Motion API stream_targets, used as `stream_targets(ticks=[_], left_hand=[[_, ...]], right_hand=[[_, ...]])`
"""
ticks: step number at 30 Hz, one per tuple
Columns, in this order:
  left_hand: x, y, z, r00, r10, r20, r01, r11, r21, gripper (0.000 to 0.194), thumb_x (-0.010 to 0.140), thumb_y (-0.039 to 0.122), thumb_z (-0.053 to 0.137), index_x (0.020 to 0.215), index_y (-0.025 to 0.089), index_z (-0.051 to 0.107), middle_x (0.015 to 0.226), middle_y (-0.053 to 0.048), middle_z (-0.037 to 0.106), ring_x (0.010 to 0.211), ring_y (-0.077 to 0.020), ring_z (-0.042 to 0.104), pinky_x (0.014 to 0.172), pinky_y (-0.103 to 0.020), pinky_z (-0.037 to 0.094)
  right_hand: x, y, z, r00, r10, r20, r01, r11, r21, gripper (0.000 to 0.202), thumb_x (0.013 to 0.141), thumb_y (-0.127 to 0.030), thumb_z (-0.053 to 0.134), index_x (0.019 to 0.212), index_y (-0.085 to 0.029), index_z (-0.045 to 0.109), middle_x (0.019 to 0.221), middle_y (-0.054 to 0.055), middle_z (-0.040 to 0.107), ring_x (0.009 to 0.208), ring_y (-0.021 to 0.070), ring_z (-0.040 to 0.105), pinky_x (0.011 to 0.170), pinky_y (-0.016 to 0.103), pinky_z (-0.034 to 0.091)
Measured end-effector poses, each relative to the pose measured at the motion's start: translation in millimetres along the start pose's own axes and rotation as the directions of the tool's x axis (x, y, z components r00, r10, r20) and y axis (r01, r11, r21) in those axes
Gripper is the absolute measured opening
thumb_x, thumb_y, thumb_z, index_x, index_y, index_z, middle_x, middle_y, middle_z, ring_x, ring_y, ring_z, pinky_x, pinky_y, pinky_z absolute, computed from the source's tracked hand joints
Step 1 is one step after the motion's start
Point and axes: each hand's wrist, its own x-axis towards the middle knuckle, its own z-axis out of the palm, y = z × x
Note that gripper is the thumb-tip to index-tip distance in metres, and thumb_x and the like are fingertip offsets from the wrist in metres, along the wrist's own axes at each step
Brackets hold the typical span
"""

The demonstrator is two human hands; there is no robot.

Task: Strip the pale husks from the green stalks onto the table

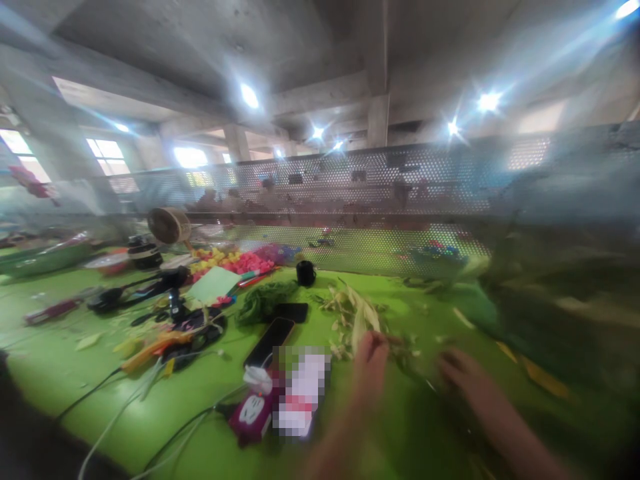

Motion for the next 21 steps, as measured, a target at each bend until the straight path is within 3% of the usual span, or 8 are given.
stream_targets(ticks=[4, 7, 9, 12, 14, 17, 21], left_hand=[[2, -1, -2.8, 0.995, -0.038, 0.089, 0.047, 0.993, -0.105, 0.01, 0.076, 0.027, 0.056, 0.074, 0.02, 0.049, 0.069, 0.001, 0.051, 0.066, -0.0128, 0.047, 0.065, -0.026, 0.036], [4, -4, -3.5, 0.993, -0.059, 0.102, 0.073, 0.988, -0.14, 0.011, 0.075, 0.028, 0.057, 0.076, 0.02, 0.049, 0.069, 0.001, 0.052, 0.063, -0.012, 0.046, 0.061, -0.026, 0.034], [4, -5, -2.3, 0.992, -0.064, 0.112, 0.08, 0.987, -0.14, 0.012, 0.074, 0.028, 0.057, 0.075, 0.02, 0.047, 0.067, 0.001, 0.051, 0.06, -0.0107, 0.043, 0.058, -0.025, 0.031], [2, -6, 0.9, 0.987, -0.069, 0.146, 0.088, 0.988, -0.126, 0.016, 0.074, 0.031, 0.057, 0.074, 0.02, 0.046, 0.065, 0.002, 0.052, 0.057, -0.0099, 0.04, 0.058, -0.025, 0.029], [1, -6, 2.2, 0.986, -0.076, 0.146, 0.09, 0.991, -0.097, 0.018, 0.075, 0.033, 0.059, 0.074, 0.02, 0.046, 0.066, 0.002, 0.052, 0.059, -0.0102, 0.041, 0.06, -0.026, 0.029], [0, -9, 2.1, 0.987, -0.083, 0.137, 0.089, 0.995, -0.039, 0.017, 0.076, 0.032, 0.058, 0.076, 0.02, 0.046, 0.067, 0.002, 0.052, 0.059, -0.0104, 0.04, 0.06, -0.026, 0.029], [2, -14, 1.2, 0.991, -0.055, 0.122, 0.051, 0.998, 0.032, 0.01, 0.078, 0.027, 0.053, 0.078, 0.02, 0.045, 0.066, 0.002, 0.05, 0.061, -0.0111, 0.04, 0.061, -0.027, 0.029]], right_hand=[[3, 6, -1, 0.995, -0.016, 0.097, 0.022, 0.998, -0.058, 0.031, 0.059, -0.053, 0.064, 0.063, -0.023, 0.067, 0.066, 0.002, 0.068, 0.067, 0.022, 0.059, 0.059, 0.03, 0.044], [2, 11, -2, 0.989, -0.019, 0.144, 0.025, 0.999, -0.039, 0.032, 0.063, -0.054, 0.063, 0.054, -0.024, 0.064, 0.057, 0.001, 0.062, 0.061, 0.0207, 0.057, 0.059, 0.03, 0.043], [-2, 14, -2, 0.985, -0.022, 0.171, 0.003, 0.994, 0.113, 0.027, 0.066, -0.051, 0.063, 0.058, -0.025, 0.066, 0.057, 0.001, 0.062, 0.061, 0.0205, 0.056, 0.06, 0.03, 0.044], [-8, 18, 3, 0.971, -0.012, 0.241, -0.093, 0.902, 0.422, 0.021, 0.072, -0.046, 0.064, 0.078, -0.027, 0.07, 0.074, 0.002, 0.069, 0.064, 0.0204, 0.057, 0.062, 0.032, 0.046], [-10, 21, 8, 0.961, -0.002, 0.278, -0.145, 0.851, 0.504, 0.022, 0.072, -0.048, 0.064, 0.075, -0.026, 0.067, 0.077, 0.002, 0.069, 0.066, 0.0207, 0.058, 0.065, 0.034, 0.048], [-10, 25, 15, 0.96, -0.012, 0.279, -0.14, 0.845, 0.516, 0.031, 0.07, -0.052, 0.067, 0.061, -0.024, 0.057, 0.065, 0.001, 0.064, 0.066, 0.0203, 0.058, 0.069, 0.035, 0.049], [-9, 25, 20, 0.982, -0.065, 0.178, -0.022, 0.893, 0.449, 0.035, 0.068, -0.053, 0.067, 0.055, -0.024, 0.053, 0.058, 0.001, 0.058, 0.062, 0.019, 0.054, 0.066, 0.034, 0.048]])
